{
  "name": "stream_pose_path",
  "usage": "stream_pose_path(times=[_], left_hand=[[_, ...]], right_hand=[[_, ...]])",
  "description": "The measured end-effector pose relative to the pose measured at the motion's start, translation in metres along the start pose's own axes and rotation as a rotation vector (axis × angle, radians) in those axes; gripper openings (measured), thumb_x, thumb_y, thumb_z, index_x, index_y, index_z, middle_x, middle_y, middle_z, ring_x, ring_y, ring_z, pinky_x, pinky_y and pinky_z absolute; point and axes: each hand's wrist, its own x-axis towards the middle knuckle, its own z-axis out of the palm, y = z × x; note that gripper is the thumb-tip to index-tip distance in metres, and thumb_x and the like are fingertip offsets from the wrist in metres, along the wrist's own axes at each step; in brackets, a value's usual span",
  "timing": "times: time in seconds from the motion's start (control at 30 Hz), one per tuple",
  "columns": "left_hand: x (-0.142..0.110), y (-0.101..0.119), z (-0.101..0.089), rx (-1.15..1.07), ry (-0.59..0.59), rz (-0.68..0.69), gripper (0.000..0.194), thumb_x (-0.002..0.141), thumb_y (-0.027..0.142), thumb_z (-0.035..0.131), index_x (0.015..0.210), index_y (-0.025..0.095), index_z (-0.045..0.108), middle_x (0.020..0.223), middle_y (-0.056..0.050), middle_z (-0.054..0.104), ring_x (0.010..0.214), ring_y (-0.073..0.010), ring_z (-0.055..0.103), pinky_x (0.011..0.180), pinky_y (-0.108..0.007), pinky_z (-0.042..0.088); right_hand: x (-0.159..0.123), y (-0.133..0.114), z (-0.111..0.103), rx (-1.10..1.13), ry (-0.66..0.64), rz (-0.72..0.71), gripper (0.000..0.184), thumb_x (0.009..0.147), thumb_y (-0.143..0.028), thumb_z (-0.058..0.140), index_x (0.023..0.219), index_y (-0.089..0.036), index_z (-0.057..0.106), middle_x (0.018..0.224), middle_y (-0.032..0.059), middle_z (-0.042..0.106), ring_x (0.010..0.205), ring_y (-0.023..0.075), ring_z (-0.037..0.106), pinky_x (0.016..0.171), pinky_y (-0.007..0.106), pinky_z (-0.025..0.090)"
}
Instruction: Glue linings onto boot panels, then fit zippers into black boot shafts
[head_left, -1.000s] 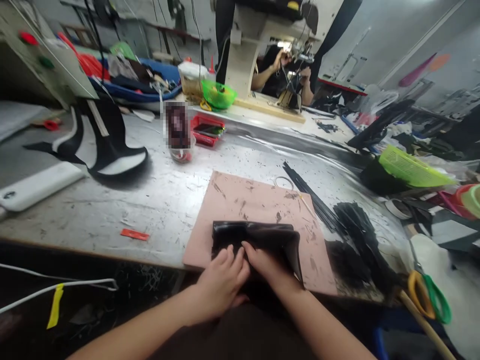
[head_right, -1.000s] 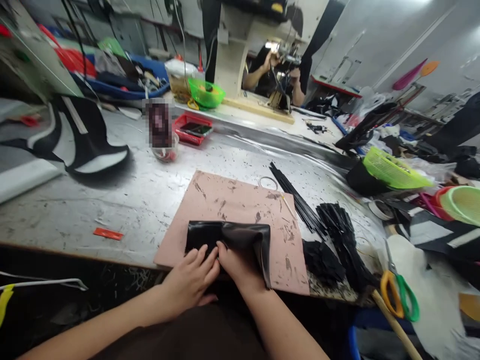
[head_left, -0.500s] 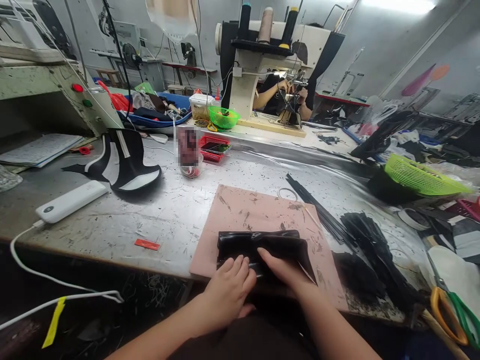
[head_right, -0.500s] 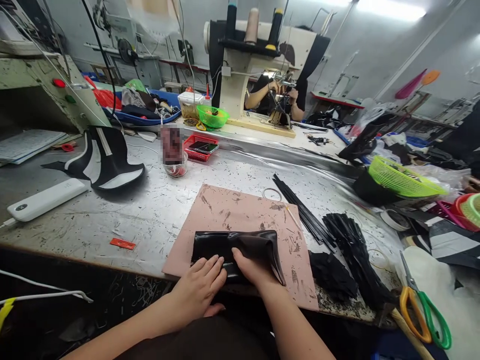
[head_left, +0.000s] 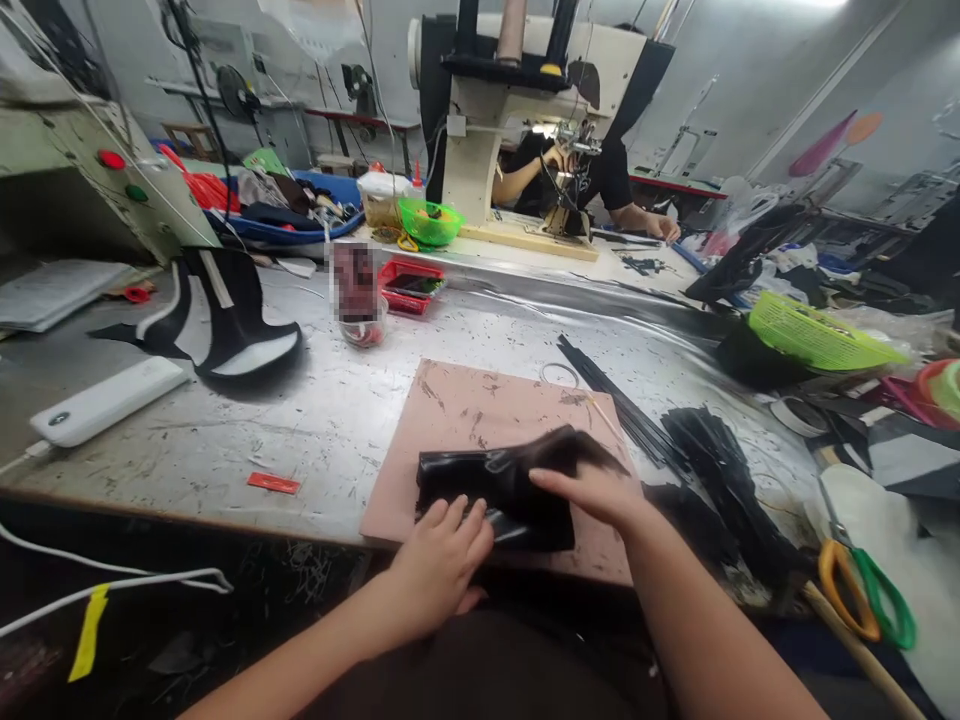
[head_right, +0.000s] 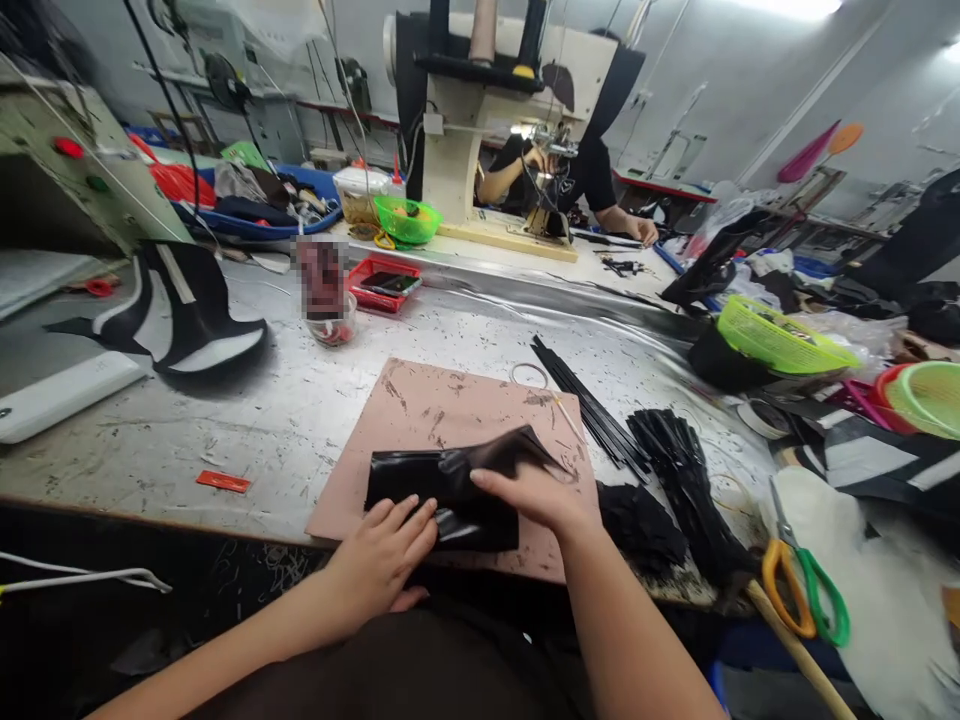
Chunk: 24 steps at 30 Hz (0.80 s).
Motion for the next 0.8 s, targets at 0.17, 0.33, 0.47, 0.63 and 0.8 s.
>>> stream_pose_path(times=[0.17,0.33,0.47,0.63,0.8], left_hand=[[0.005,0.003,-0.003,-0.026,0.020,-0.047,0.052,0.070,0.047,0.061,0.110,0.013,0.055,0.124,-0.012,0.054,0.111,-0.0305,0.048,0.090,-0.041,0.034],[0.006,0.007,0.002,-0.012,0.055,-0.032,0.046,0.074,0.042,0.058,0.108,0.011,0.056,0.123,-0.016,0.053,0.116,-0.0273,0.046,0.093,-0.039,0.032],[0.009,0.004,-0.002,-0.029,-0.029,-0.022,0.045,0.077,0.041,0.054,0.111,0.012,0.053,0.123,-0.015,0.053,0.115,-0.0270,0.046,0.092,-0.039,0.033],[0.014,0.000,-0.008,-0.051,-0.081,-0.007,0.045,0.075,0.042,0.055,0.111,0.015,0.053,0.134,-0.012,0.043,0.113,-0.0279,0.047,0.087,-0.039,0.036],[0.021,0.008,-0.004,0.006,-0.109,-0.006,0.046,0.073,0.042,0.057,0.109,0.012,0.053,0.129,-0.017,0.047,0.118,-0.0292,0.042,0.092,-0.039,0.033]], right_hand=[[0.005,-0.006,-0.012,-0.124,-0.174,0.032,0.042,0.063,-0.038,0.068,0.100,-0.017,0.065,0.104,0.0089,0.066,0.099,0.0272,0.059,0.086,0.036,0.044],[0.005,0.003,0.000,-0.195,-0.080,0.065,0.040,0.075,-0.035,0.057,0.110,-0.015,0.059,0.112,0.0107,0.062,0.106,0.0251,0.056,0.090,0.034,0.042],[0.006,0.008,0.000,-0.297,-0.110,0.069,0.043,0.078,-0.040,0.052,0.113,-0.014,0.056,0.114,0.0136,0.060,0.107,0.0275,0.055,0.089,0.036,0.042],[0.006,0.012,-0.004,-0.321,-0.133,0.051,0.051,0.077,-0.043,0.053,0.119,-0.014,0.051,0.119,0.0135,0.057,0.109,0.0273,0.053,0.090,0.036,0.042],[0.005,0.019,0.008,-0.332,-0.047,-0.016,0.039,0.082,-0.039,0.049,0.113,-0.017,0.056,0.119,0.0113,0.057,0.115,0.0266,0.049,0.096,0.037,0.038]])
